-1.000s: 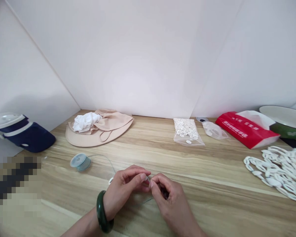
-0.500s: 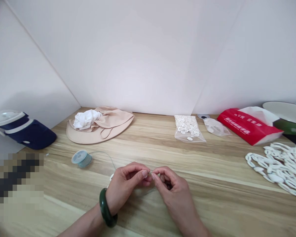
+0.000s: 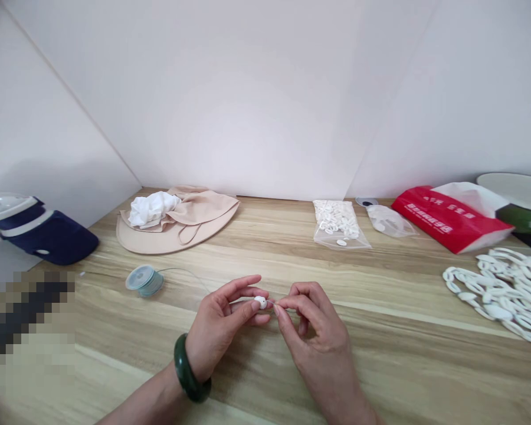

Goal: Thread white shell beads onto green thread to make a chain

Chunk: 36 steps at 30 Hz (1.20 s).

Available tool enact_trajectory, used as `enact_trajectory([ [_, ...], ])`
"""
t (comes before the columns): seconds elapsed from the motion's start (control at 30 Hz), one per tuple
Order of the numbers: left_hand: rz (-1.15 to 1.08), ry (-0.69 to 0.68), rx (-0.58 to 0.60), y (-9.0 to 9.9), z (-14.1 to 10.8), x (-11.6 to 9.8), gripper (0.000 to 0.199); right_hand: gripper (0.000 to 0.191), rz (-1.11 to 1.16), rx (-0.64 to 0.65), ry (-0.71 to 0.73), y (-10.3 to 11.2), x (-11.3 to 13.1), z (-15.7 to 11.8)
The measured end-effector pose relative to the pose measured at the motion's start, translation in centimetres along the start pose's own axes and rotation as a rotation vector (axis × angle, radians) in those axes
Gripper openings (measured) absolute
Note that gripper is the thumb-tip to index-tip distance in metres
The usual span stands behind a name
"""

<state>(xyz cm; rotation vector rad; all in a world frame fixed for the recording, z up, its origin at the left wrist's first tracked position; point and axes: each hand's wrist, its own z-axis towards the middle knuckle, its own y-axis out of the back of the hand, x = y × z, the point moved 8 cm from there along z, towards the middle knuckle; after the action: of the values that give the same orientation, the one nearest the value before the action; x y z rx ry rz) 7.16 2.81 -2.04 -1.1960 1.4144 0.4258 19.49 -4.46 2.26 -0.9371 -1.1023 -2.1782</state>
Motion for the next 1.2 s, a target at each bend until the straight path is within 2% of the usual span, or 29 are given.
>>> enact_trajectory([
  [0.23,-0.010,0.001,0.006,-0.2,0.0,-0.1,0.043,0.008,-0.034,0.058,0.005,-0.6,-0.2,-0.2],
  [0.57,-0.019,0.010,0.019,-0.4,-0.1,0.2,0.041,0.009,-0.082,0.071,0.027,-0.7,-0.4,-0.3],
  [0.73,0.021,-0.033,0.043,-0.4,-0.1,0.1,0.040,0.008,-0.073,0.098,0.017,-1.1,-0.7,-0.4],
  [1.0,0.350,-0.295,0.091,-1.0,-0.9,-1.4,0.042,0.010,0.035,0.123,-0.096,-1.7,-1.9,-0.6],
  [1.2,0.699,-0.452,0.144,-1.8,-1.7,-2.4,0.055,0.019,0.219,0.180,-0.274,-2.3,-2.9,-0.7],
])
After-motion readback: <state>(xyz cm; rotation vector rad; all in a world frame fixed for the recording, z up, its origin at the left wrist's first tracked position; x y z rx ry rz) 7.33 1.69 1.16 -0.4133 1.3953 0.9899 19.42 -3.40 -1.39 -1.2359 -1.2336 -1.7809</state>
